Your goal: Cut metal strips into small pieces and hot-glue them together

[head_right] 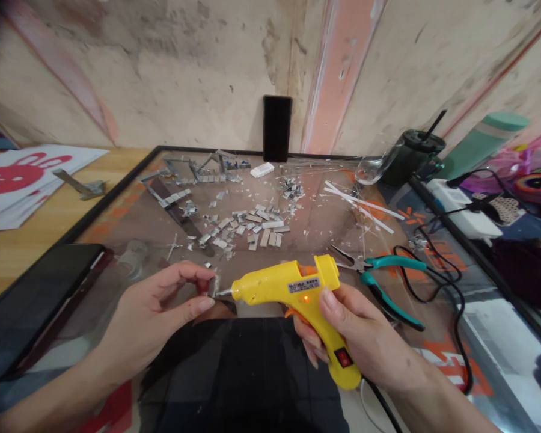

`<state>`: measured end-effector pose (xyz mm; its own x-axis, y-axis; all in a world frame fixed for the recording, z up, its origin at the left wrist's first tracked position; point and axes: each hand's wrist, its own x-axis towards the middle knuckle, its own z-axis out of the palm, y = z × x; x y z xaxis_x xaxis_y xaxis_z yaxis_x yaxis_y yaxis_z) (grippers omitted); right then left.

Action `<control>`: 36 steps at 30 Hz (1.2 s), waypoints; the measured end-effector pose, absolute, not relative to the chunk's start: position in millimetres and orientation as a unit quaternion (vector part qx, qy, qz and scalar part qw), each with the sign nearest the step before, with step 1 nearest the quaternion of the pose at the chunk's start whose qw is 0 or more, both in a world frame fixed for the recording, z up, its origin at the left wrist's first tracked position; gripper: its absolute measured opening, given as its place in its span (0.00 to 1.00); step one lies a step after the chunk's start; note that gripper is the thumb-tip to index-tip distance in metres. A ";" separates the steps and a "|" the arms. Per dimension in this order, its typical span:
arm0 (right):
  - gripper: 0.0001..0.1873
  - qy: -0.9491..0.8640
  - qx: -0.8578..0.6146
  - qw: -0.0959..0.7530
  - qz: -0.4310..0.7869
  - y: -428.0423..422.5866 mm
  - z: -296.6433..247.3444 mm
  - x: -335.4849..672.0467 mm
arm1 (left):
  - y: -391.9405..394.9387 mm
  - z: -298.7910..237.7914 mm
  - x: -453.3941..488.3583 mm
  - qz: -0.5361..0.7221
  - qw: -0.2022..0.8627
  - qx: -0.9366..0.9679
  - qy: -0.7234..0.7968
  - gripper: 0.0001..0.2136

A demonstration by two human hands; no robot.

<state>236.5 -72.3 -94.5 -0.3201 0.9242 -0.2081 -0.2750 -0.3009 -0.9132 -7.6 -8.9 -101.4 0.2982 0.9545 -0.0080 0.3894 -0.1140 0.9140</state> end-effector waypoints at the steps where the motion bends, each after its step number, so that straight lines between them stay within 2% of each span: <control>1: 0.22 -0.409 -0.398 0.429 0.700 -72.0 -94.7 236.3 | -9.3 -101.3 -7.7 0.318 0.443 0.674 0.498 0.07; 8: 0.21 -0.393 -0.396 0.447 0.699 -69.9 -95.2 235.7 | -11.6 -100.1 -6.2 0.306 0.439 0.691 0.486 0.07; 18: 0.22 -0.417 -0.394 0.416 0.706 -71.7 -93.1 236.9 | -9.6 -103.8 -8.5 0.321 0.445 0.667 0.504 0.07; 36: 0.22 -0.407 -0.405 0.436 0.693 -69.0 -95.1 235.7 | -11.1 -102.1 -6.9 0.299 0.450 0.682 0.492 0.07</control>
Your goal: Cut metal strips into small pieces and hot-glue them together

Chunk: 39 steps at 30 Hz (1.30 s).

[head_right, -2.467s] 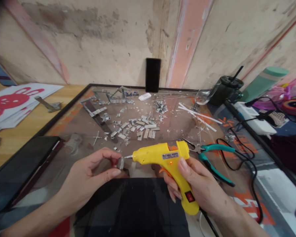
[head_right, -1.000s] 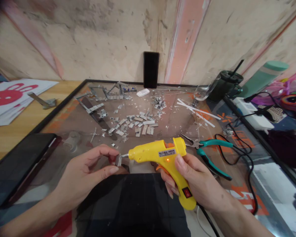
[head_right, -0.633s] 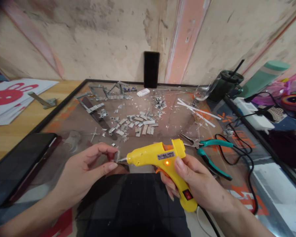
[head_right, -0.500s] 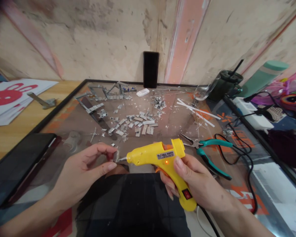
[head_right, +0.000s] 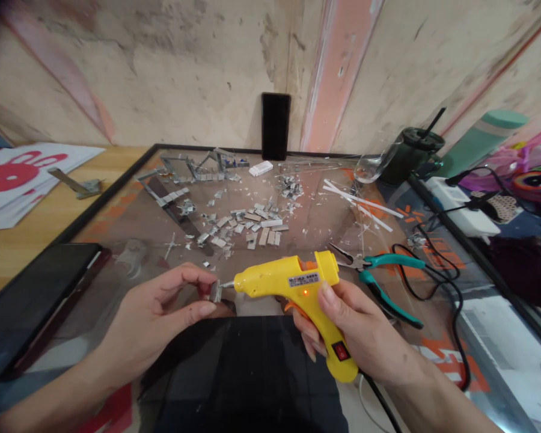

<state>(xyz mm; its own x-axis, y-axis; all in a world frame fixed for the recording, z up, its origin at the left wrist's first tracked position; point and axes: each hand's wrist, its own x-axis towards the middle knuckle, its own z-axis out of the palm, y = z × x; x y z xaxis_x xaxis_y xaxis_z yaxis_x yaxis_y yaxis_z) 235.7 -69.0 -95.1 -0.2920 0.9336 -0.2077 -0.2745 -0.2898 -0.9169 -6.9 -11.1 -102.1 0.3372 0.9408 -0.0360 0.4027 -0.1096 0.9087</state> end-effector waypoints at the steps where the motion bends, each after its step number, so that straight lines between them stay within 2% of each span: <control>1: 0.22 -0.410 -0.400 0.434 0.695 -69.3 -95.7 236.2 | -10.8 -102.8 -7.4 0.301 0.449 0.683 0.491 0.07; 8: 0.21 -0.420 -0.382 0.423 0.706 -71.8 -95.4 238.6 | -8.8 -106.0 -8.6 0.318 0.444 0.677 0.493 0.08; 19: 0.20 -0.395 -0.397 0.452 0.695 -68.4 -96.1 235.2 | -11.3 -103.0 -7.7 0.299 0.461 0.682 0.482 0.07; 32: 0.21 -0.429 -0.380 0.408 0.711 -72.1 -93.1 237.5 | -5.1 -108.8 -13.7 0.327 0.437 0.664 0.512 0.08; 36: 0.20 -0.473 -0.421 0.433 0.641 -72.6 -96.0 243.2 | -1.1 -107.3 -14.8 0.302 0.410 0.682 0.525 0.08; 39: 0.15 -0.544 -0.508 0.434 0.508 -73.1 -97.3 247.0 | 1.3 -107.2 -13.0 0.257 0.386 0.717 0.521 0.07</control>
<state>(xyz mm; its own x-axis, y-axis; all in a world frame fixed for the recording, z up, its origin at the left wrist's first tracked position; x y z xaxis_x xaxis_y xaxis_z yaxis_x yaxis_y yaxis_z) 247.0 -73.1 -97.3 -0.1084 0.9931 -0.0439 0.1115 -0.0318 -0.9933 -13.0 1.3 -107.2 0.3258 0.9448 -0.0336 0.5491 -0.1601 0.8203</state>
